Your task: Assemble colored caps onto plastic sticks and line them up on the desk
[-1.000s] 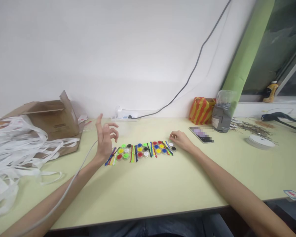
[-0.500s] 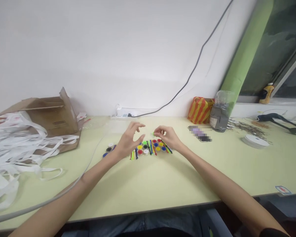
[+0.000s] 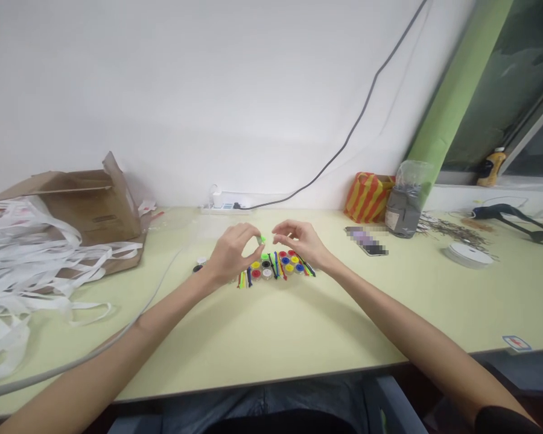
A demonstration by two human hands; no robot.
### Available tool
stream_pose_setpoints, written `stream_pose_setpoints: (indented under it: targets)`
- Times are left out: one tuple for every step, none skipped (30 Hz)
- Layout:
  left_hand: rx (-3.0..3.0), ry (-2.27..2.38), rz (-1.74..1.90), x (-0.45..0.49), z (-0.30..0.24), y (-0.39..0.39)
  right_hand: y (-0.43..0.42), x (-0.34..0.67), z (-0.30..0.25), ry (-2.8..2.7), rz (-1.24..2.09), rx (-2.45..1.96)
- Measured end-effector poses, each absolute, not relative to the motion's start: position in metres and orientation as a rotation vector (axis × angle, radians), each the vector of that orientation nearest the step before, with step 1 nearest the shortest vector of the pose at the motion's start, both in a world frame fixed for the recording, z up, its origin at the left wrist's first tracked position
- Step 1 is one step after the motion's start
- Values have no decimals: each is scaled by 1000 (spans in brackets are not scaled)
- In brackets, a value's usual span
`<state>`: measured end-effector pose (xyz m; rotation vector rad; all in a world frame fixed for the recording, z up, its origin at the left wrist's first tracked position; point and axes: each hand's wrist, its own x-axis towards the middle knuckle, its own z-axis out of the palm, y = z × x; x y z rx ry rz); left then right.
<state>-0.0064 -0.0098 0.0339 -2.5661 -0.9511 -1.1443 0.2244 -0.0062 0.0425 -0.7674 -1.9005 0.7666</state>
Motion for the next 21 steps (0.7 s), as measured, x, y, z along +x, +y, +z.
stream_pose_setpoints:
  targets:
    - [-2532, -966, -1126, -13, 33, -6, -3, 232, 40, -1946, 709, -816]
    - [-2504, -999, -1121, -20, 31, -3, 0, 240, 37, -2007, 644, -875]
    - [-2482, -1038, -1120, -28, 29, 1, 3, 250, 33, -2073, 580, -937]
    - [-2455, -1095, -1133, -35, 26, 5, 5, 259, 28, -2133, 514, -997]
    - [-2428, -1155, -1155, -42, 24, 8, 6, 268, 24, -2179, 443, -1054]
    - [-2404, -1196, -1180, -48, 22, 10, 5, 277, 20, -2218, 382, -1097]
    - [-2391, -1215, -1190, -53, 20, 13, 5, 284, 17, -2246, 328, -1125]
    - [-2382, -1222, -1190, -56, 18, 15, 3, 289, 15, -2265, 286, -1141]
    - [-2380, -1218, -1179, -58, 17, 16, 2, 293, 14, -2279, 257, -1150]
    - [-2383, -1206, -1159, -60, 16, 17, 0, 296, 14, -2289, 236, -1157]
    - [-2387, -1192, -1138, -60, 16, 18, -1, 298, 14, -2299, 223, -1165]
    - [-2393, -1177, -1119, -60, 15, 18, -1, 299, 14, -2310, 215, -1175]
    - [-2399, -1160, -1106, -59, 14, 18, 0, 299, 13, -2326, 213, -1182]
    - [-2404, -1143, -1097, -58, 14, 18, 1, 299, 12, -2347, 212, -1185]
    - [-2410, -1127, -1091, -57, 13, 18, 2, 299, 10, -2371, 214, -1183]
    - [-2415, -1112, -1086, -56, 13, 18, 4, 298, 8, -2394, 217, -1177]
    - [-2420, -1099, -1083, -55, 13, 17, 5, 298, 5, -2414, 217, -1173]
    - [-2427, -1088, -1079, -54, 13, 17, 7, 298, 3, -2428, 214, -1173]
    - [-2432, -1080, -1077, -53, 13, 16, 8, 298, 1, -2436, 207, -1179]
    - [-2436, -1074, -1075, -53, 13, 16, 9, 298, -1, -2439, 198, -1186]
    - [-2440, -1071, -1074, -53, 13, 15, 10, 298, -2, -2439, 187, -1194]
